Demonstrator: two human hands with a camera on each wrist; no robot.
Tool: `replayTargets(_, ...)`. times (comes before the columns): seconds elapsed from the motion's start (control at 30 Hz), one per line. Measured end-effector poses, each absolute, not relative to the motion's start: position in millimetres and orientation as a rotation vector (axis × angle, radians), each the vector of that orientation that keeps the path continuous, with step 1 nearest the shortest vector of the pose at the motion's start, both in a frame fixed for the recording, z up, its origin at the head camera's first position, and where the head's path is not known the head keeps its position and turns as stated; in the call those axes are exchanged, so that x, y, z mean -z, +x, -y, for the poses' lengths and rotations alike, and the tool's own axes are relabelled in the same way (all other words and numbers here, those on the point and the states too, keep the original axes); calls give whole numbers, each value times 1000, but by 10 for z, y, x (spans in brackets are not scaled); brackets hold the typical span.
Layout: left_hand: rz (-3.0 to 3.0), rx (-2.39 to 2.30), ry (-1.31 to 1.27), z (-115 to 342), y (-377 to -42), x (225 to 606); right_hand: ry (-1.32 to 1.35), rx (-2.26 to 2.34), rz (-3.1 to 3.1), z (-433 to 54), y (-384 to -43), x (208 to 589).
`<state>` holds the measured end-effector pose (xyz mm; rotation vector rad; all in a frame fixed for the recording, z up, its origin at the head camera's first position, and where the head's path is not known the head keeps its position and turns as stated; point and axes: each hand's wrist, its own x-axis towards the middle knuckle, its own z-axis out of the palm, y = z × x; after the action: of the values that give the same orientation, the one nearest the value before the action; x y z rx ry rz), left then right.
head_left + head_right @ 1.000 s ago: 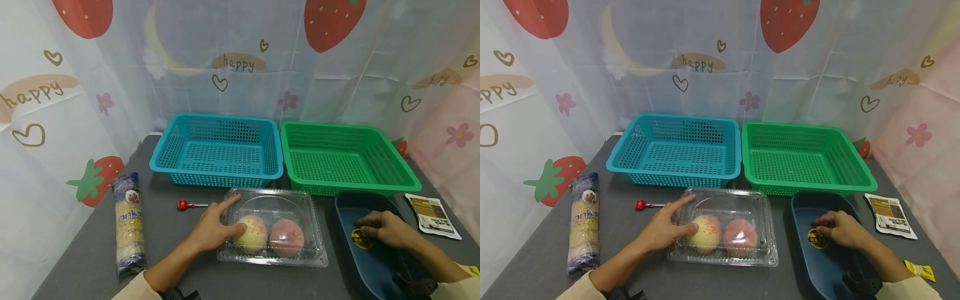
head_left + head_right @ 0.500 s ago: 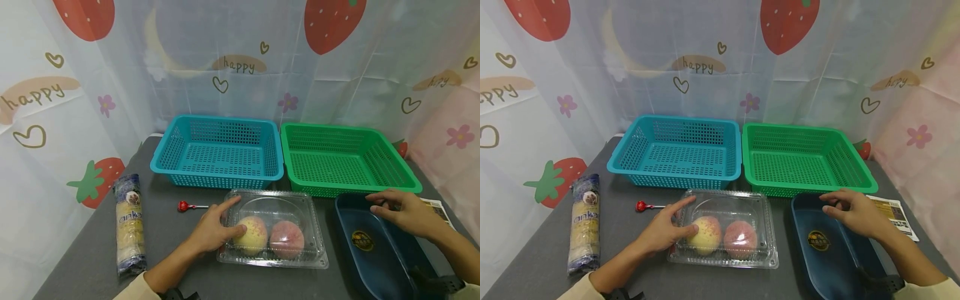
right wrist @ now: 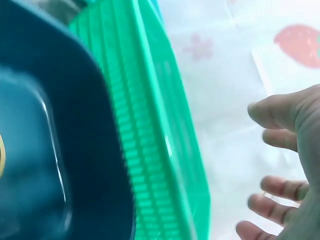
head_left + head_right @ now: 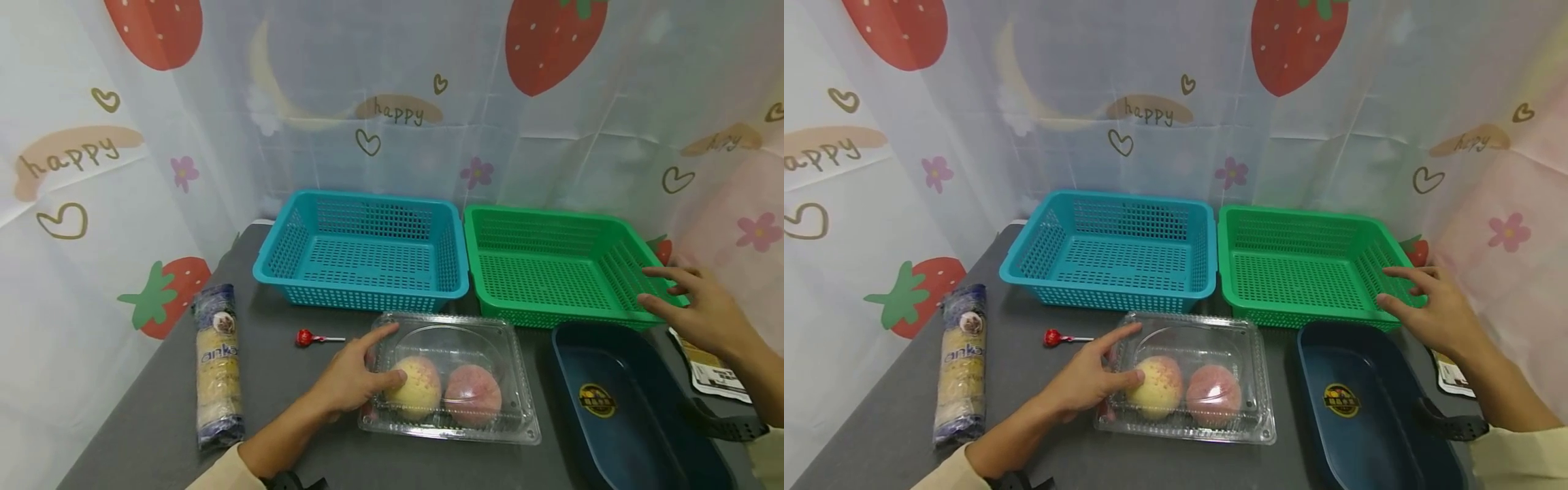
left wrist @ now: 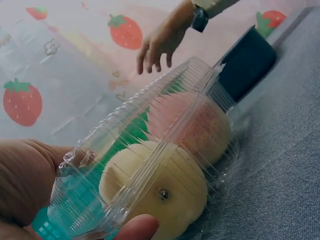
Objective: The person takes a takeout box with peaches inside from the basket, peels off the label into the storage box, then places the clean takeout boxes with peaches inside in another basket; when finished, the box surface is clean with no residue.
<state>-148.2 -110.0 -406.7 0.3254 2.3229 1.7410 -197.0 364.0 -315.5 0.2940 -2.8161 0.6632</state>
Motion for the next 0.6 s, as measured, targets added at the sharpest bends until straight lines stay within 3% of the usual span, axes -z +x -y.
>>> replayTargets(0.6, -2118, -1812, 353, 1160, -1558, 4046, 232, -722, 3069, -4162, -2314, 3549)
